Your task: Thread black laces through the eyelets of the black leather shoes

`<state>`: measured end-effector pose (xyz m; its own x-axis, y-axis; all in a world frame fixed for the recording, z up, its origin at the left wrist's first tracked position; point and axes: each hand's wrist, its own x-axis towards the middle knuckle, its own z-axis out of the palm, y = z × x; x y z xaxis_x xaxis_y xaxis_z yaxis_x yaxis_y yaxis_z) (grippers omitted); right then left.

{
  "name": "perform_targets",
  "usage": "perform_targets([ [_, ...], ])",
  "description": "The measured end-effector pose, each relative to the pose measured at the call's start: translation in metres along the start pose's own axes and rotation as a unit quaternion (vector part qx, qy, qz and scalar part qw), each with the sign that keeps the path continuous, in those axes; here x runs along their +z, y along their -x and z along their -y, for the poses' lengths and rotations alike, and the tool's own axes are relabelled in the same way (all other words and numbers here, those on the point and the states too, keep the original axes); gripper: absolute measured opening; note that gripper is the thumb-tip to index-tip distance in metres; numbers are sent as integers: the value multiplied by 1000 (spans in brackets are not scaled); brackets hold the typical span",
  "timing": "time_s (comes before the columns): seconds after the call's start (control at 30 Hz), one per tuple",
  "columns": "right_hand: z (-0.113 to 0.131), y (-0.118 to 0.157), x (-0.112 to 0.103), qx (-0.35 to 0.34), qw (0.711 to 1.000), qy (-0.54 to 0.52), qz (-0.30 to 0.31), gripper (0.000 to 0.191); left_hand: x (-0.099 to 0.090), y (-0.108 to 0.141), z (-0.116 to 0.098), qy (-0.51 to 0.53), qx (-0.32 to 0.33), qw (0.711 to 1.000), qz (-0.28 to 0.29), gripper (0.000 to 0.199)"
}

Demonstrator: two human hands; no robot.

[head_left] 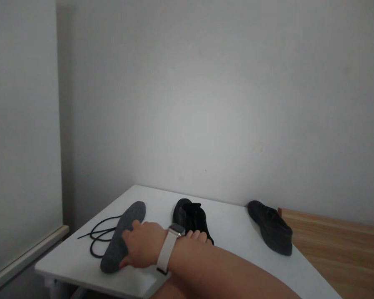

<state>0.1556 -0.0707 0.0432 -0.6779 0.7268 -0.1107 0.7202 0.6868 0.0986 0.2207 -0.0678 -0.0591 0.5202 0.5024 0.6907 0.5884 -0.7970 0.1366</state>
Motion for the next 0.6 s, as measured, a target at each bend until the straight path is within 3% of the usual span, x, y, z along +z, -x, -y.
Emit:
perform_targets([
  [0.17,34,-39,25,-17,999,-39,14,71,4,-5,-7,-80,31,996,19,24],
  [0.27,41,-42,39,26,999,-36,-19,61,-3,5,-15,-67,47,997,-7,26],
  [0.33,42,-38,46,24,998,-33,-54,49,-6,15,-16,-59,50,996,-50,24],
  [0.43,39,-26,49,11,993,-14,-116,27,-7,28,-11,-38,66,990,-116,37],
  [0.53,33,-5,38,49,979,23,-198,10,-14,33,0,44,76,993,-77,37],
  [0.6,25,18,24,56,959,54,-274,12,-26,36,7,103,39,993,-36,29],
])
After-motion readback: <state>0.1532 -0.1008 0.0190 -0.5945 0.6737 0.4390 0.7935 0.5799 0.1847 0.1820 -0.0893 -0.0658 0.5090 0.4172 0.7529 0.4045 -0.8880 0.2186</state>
